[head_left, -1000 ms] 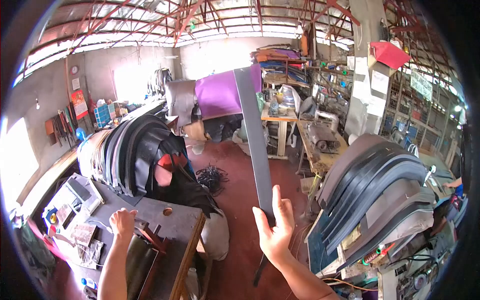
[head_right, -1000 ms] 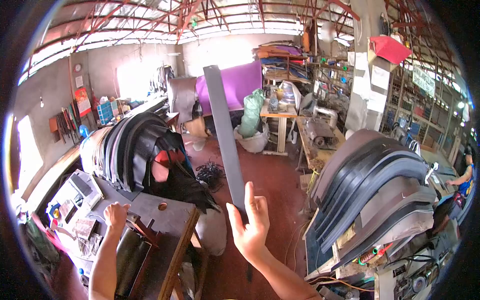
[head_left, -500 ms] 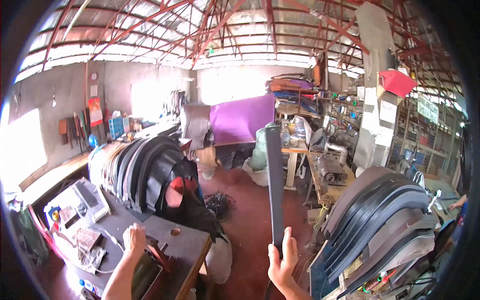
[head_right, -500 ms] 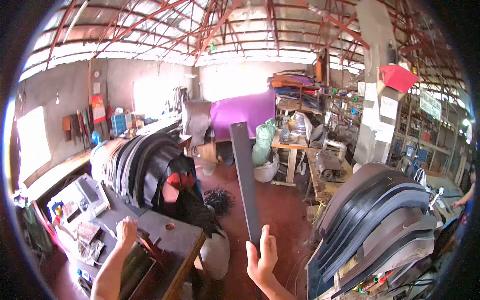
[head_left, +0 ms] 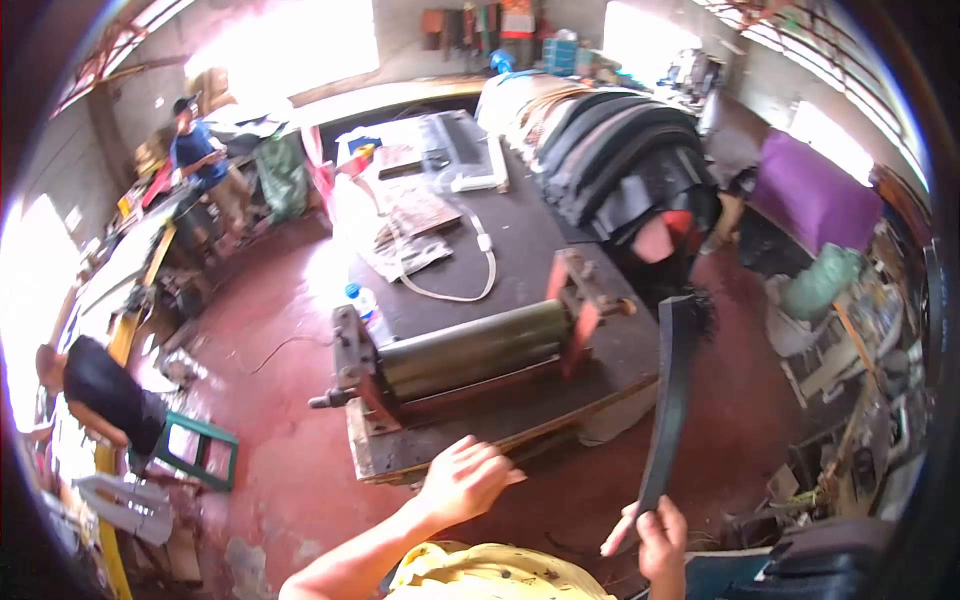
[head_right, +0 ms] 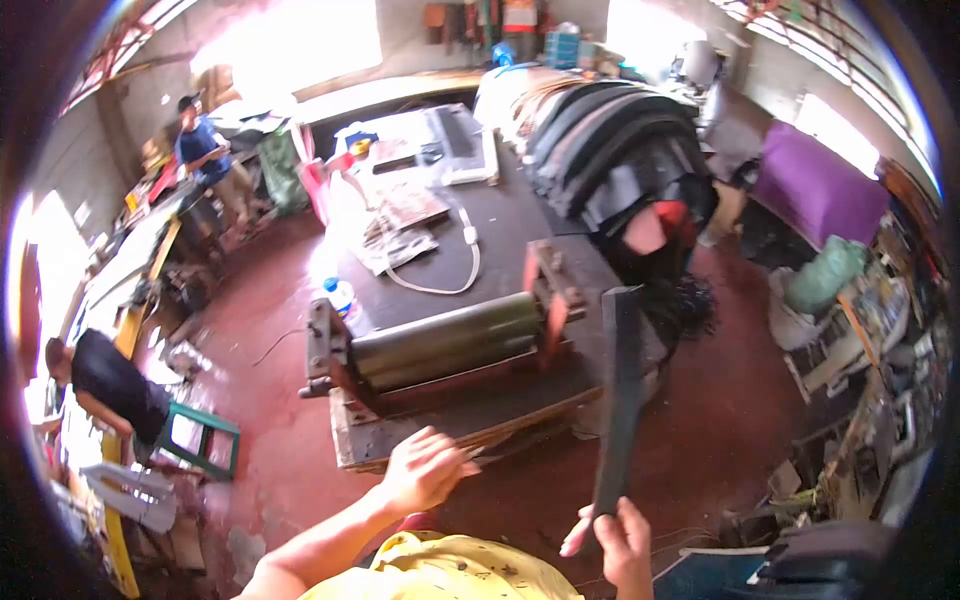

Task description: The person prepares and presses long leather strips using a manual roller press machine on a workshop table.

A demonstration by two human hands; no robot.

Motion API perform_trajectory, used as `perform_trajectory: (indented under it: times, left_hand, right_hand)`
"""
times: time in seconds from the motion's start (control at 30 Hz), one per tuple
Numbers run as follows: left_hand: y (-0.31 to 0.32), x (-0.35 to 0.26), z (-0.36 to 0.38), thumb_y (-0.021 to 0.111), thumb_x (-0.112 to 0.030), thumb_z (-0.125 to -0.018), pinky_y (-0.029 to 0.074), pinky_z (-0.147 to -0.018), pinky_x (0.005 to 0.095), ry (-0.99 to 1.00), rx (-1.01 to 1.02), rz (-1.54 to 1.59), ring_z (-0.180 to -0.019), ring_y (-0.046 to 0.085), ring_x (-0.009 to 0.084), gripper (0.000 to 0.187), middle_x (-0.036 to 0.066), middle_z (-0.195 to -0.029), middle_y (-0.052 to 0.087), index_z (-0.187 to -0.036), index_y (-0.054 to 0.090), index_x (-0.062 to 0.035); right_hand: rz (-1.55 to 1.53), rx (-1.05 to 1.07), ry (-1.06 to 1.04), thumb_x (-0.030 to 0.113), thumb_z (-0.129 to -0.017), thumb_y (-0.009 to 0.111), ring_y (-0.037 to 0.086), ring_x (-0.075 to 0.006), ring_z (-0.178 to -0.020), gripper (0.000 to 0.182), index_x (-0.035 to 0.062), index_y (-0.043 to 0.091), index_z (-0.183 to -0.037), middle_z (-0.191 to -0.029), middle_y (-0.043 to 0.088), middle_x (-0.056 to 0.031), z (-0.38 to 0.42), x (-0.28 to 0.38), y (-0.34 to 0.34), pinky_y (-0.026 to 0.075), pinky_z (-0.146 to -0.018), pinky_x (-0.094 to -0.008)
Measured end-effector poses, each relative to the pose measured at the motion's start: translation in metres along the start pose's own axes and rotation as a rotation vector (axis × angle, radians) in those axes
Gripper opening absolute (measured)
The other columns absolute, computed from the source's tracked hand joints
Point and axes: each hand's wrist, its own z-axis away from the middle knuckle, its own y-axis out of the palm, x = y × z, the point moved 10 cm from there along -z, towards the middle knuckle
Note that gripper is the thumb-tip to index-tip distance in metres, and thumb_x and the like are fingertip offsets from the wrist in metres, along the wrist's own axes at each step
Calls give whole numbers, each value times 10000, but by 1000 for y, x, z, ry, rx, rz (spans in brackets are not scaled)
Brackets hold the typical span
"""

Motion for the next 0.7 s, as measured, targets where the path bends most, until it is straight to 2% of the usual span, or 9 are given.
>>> perform_trajectory:
  times: [0.03, 0.07, 0.1, 0.17, 0.2, 0.3, 0.47, 0.63, 0.7]
  left_hand:
    - [-21, 24, 46, 778, -110, -798, 481, -664, 404, -128, -81, -28, -676, 615, 266, 126, 54, -730, 625, -807, 654, -131]
    - [-33, 60, 93, 747, -63, -751, 503, -681, 433, -361, 46, -350, -752, 654, 298, 164, 61, -780, 670, -896, 705, -126]
    - [-76, 85, 120, 726, -51, -733, 514, -718, 460, -621, -74, -337, -804, 659, 327, 252, 80, -821, 677, -980, 690, -87]
    - [-139, 126, 152, 732, -11, -766, 530, -810, 473, -638, -289, -456, -875, 655, 368, 431, 150, -921, 672, -1183, 626, -38]
    - [-150, 159, 170, 743, 13, -766, 501, -902, 478, -729, -179, -602, -1032, 629, 375, 504, 193, -1071, 654, -1245, 592, -23]
    - [-140, 272, 220, 800, -52, -668, 403, -1067, 476, -879, 157, -679, -1337, 477, 337, 808, 145, -1423, 531, -1422, 509, -68]
    - [-74, 392, 289, 845, -178, -666, 330, -1135, 575, -990, 519, -544, -1328, 486, 323, 795, 103, -1384, 556, -1396, 534, -131]
    - [-41, 429, 325, 809, -219, -712, 334, -1111, 566, -954, 426, -591, -1158, 546, 323, 560, 86, -1144, 616, -1224, 600, -126]
    - [-32, 425, 358, 761, -211, -751, 373, -1039, 543, -1052, 312, -576, -1129, 548, 327, 446, 123, -1115, 629, -1166, 635, -105]
  right_hand:
    - [-37, 70, 105, 208, -1056, 518, 685, -290, -592, 255, -41, 573, -1049, -741, 668, -180, -4, -20, 16, 593, -614, -407]
    - [-15, 106, 235, 190, -1057, 529, 695, -275, -633, 235, -39, 583, -1066, -760, 673, -176, -7, -40, 25, 592, -639, -394]
    - [-22, 168, 328, 170, -1067, 515, 690, -236, -662, 223, -38, 593, -1084, -768, 677, -155, -8, -59, 35, 576, -663, -361]
    - [-21, 210, 579, 183, -1048, 552, 670, -182, -713, 201, 29, 634, -1147, -774, 671, -84, -8, -94, 53, 525, -586, -304]
    - [-68, 148, 603, 188, -1069, 524, 616, -104, -621, 210, 6, 627, -1092, -733, 659, -43, -12, -96, 67, 483, -552, -259]
    - [-12, 267, 618, 166, -1081, 509, 665, -175, -692, 216, -29, 599, -1104, -790, 677, -98, -17, -144, 81, 539, -697, -312]
    - [24, 226, 661, 175, -1088, 505, 647, -138, -677, 227, -21, 617, -1109, -785, 669, -70, -27, -146, 101, 530, -670, -283]
    - [-2, 185, 714, 195, -1086, 509, 656, -180, -638, 236, -14, 606, -1139, -783, 665, -90, -30, -164, 119, 551, -633, -319]
    - [-25, 157, 708, 191, -1091, 509, 640, -127, -638, 216, 5, 615, -1118, -770, 658, -58, -32, -167, 123, 529, -608, -273]
